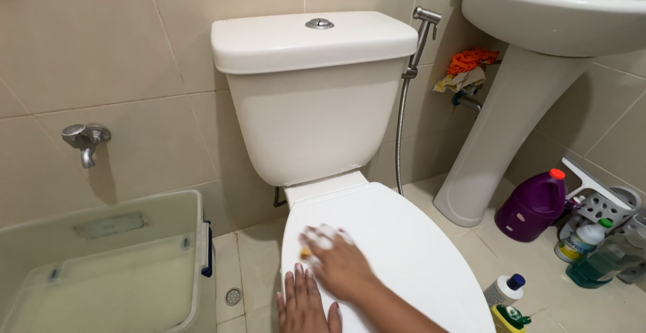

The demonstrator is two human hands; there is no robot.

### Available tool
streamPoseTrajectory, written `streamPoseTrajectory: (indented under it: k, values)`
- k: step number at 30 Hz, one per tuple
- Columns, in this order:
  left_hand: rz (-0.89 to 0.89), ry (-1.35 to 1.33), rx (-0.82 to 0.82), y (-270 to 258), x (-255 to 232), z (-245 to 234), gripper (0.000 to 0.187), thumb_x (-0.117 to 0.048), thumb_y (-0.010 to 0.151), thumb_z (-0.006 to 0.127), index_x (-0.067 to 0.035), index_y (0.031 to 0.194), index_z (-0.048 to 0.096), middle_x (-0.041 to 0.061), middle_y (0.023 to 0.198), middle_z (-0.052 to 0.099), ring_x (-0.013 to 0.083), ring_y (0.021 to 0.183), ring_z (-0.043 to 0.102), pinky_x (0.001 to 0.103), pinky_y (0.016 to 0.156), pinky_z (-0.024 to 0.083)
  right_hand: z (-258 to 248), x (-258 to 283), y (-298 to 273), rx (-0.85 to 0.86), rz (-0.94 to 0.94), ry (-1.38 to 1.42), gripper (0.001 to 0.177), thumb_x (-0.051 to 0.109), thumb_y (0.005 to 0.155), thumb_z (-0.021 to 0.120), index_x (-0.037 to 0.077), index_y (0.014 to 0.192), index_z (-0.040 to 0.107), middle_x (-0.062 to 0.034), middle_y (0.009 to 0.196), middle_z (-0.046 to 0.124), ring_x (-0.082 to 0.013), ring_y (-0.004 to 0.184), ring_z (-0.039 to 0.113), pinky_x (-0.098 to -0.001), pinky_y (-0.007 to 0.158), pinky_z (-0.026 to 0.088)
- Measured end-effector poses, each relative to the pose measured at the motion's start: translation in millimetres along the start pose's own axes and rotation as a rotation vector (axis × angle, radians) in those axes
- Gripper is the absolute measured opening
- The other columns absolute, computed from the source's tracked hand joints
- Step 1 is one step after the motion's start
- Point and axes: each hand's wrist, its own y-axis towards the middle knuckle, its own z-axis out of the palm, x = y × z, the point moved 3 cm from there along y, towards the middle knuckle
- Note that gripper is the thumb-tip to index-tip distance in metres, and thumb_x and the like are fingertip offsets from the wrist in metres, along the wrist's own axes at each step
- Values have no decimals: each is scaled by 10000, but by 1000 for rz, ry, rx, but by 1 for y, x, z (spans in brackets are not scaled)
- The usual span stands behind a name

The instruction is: Scrubbing the exterior surfaces of a toilet tank and lid with a soapy sponge.

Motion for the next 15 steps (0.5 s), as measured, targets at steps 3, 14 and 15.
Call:
streamPoseTrajectory:
  k: [3,14,15]
  values:
    - [-4,-29,-22,-7,-2,-4,819,-505,1031,342,30,1585,64,244,1687,-40,410,1562,-54,605,1232,24,5,-63,-24,-43,202,-7,573,321,983,456,321,1554,410,51,1646,355,-202,1472,326,-440,1218,230]
    - [-2,-115,-224,-39,-14,-24,763,-452,1010,334,23,1568,124,213,1668,14,371,1545,-26,536,1228,30,-1,-66,-21,-185,438,-43,572,297,993,449,246,1556,355,23,1632,307,-217,1503,257,-443,1246,141]
    - [24,-125,-224,-40,-15,-29,747,-438,1022,324,31,1565,116,219,1664,-4,374,1537,-42,528,1221,20,-5,-39,-32,-155,348,-13,560,295,989,464,247,1542,386,25,1633,327,-208,1515,260,-435,1264,137]
